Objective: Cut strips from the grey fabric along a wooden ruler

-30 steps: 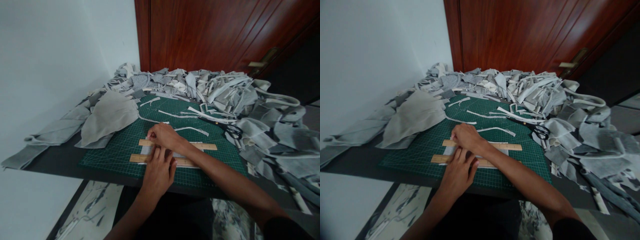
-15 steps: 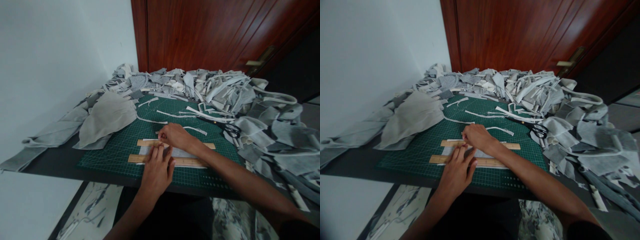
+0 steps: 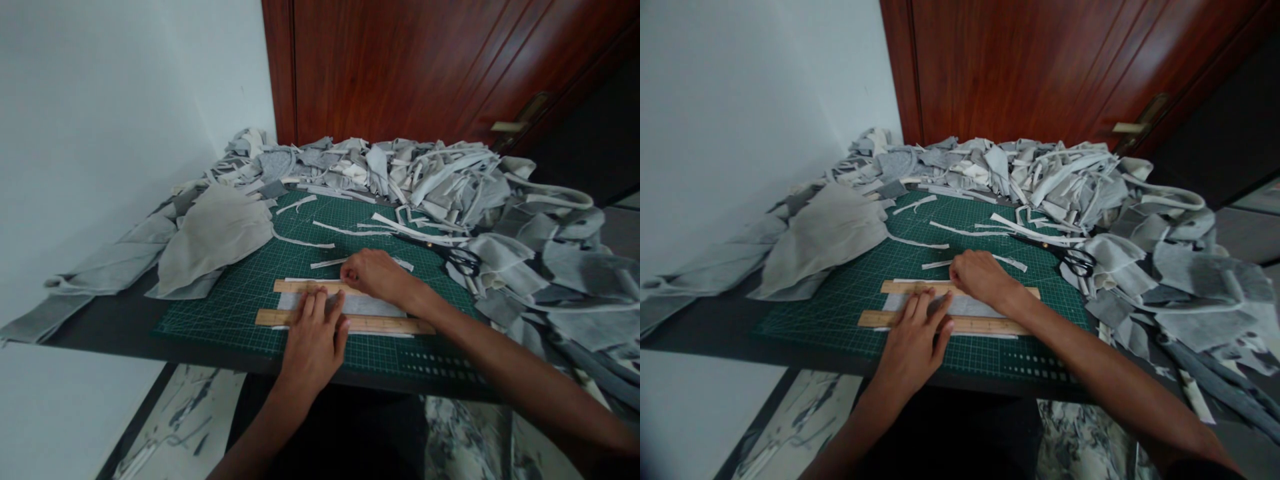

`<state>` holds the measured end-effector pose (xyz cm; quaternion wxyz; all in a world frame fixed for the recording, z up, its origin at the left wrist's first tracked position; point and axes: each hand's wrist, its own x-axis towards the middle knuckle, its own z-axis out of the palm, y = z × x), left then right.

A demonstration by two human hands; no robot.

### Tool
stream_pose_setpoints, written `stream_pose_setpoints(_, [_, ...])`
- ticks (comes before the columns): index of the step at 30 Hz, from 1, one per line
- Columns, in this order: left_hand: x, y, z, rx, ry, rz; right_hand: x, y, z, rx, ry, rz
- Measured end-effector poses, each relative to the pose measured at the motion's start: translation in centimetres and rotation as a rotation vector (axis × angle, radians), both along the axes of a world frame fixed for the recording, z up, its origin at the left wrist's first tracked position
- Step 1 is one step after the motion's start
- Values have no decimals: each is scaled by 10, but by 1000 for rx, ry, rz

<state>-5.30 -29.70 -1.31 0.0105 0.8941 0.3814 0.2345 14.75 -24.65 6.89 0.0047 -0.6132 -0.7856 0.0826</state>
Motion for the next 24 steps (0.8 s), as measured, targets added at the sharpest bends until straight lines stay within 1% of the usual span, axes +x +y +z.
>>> stream_pose_setpoints(4, [0, 0, 1, 18, 14, 3, 17, -6, -5, 8, -31, -16])
stream_pose_setpoints(10, [0, 1, 2, 7, 33, -9, 28, -17, -4, 35, -70, -40])
stream_pose_setpoints(13, [0, 2, 2, -3, 29, -11, 39, -20, -6, 46, -59, -69])
stream_pose_setpoints(16, [-1, 2, 1, -19, 17, -11, 62, -18, -15, 93, 62, -115])
stream_pose_setpoints(20, [-1, 2, 0, -12, 22, -9, 103, -14, -34, 269, 304, -153])
stream_pose_setpoints(22, [-1, 2, 0, -1, 29, -8, 118, -14, -43, 345, 381, -137])
stream_pose_setpoints(24, [-2, 3, 0, 9, 34, -9, 125, -19, -48, 374, 444, -63])
